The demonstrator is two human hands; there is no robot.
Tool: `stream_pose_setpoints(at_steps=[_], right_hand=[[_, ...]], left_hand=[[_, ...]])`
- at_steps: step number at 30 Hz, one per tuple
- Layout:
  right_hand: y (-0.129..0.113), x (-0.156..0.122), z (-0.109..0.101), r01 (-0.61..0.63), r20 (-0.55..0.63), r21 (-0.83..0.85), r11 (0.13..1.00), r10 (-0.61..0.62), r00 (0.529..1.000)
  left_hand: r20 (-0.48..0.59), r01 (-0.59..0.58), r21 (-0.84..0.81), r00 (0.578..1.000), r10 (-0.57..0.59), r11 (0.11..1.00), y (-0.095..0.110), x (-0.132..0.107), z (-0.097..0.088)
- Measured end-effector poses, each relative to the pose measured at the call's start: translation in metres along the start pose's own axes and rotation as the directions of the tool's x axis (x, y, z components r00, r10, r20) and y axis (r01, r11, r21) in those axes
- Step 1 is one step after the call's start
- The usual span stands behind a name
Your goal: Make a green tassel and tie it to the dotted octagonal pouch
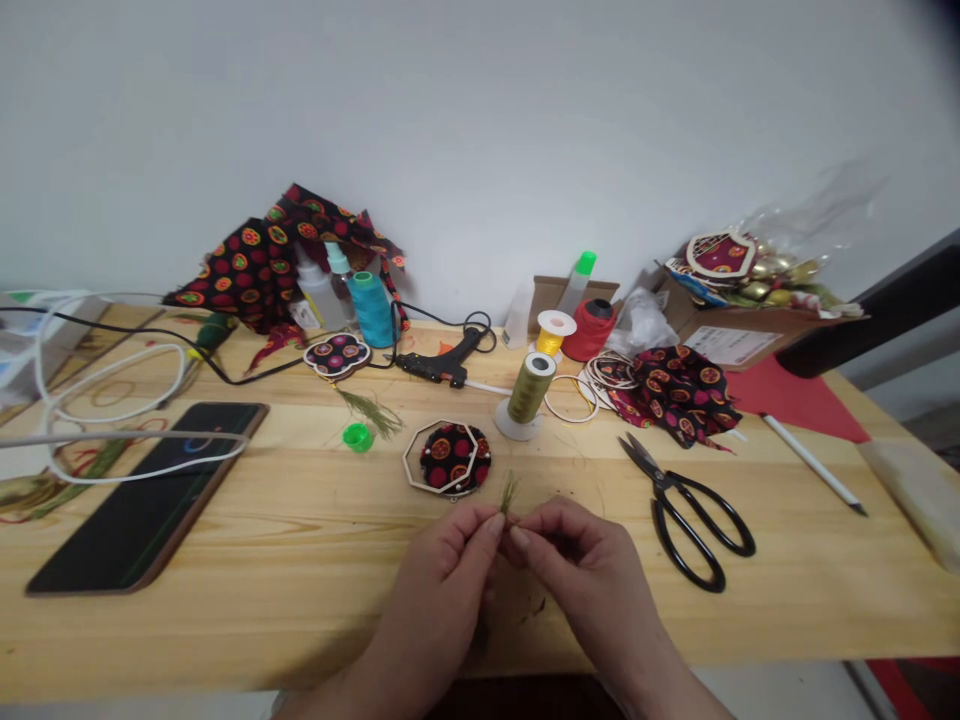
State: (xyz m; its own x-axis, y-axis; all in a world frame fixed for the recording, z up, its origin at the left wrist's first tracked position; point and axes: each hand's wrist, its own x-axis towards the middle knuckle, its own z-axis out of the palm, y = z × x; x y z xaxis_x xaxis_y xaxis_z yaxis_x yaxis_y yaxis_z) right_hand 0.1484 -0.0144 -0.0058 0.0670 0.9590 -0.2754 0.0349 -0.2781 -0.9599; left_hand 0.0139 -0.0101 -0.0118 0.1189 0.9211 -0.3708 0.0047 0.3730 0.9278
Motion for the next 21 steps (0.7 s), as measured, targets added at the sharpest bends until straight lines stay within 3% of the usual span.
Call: stream_pose_setpoints(at_steps=[5,10,21], right_hand=[[-0.001,0.003,-0.005,-0.116,0.061,0.085,0.99,0.111,0.992],[-0.007,0.003,-0.011,-0.192,0.15,0.262,0.946,0.157,0.976],[-0.004,0.005,-0.029,-0.163,0.145,0.395,0.904,0.114,0.983]], left_hand=[[0.024,0.036,-0.075,0.999,-0.034,0.997,-0.004,0.001,-0.001],[0.062,0.065,-0.01,0.996,-0.065,0.998,0.001,0.001,0.001],[0.054,0.077,-0.045,0.996,-0.075,0.996,0.005,0.0,0.003]])
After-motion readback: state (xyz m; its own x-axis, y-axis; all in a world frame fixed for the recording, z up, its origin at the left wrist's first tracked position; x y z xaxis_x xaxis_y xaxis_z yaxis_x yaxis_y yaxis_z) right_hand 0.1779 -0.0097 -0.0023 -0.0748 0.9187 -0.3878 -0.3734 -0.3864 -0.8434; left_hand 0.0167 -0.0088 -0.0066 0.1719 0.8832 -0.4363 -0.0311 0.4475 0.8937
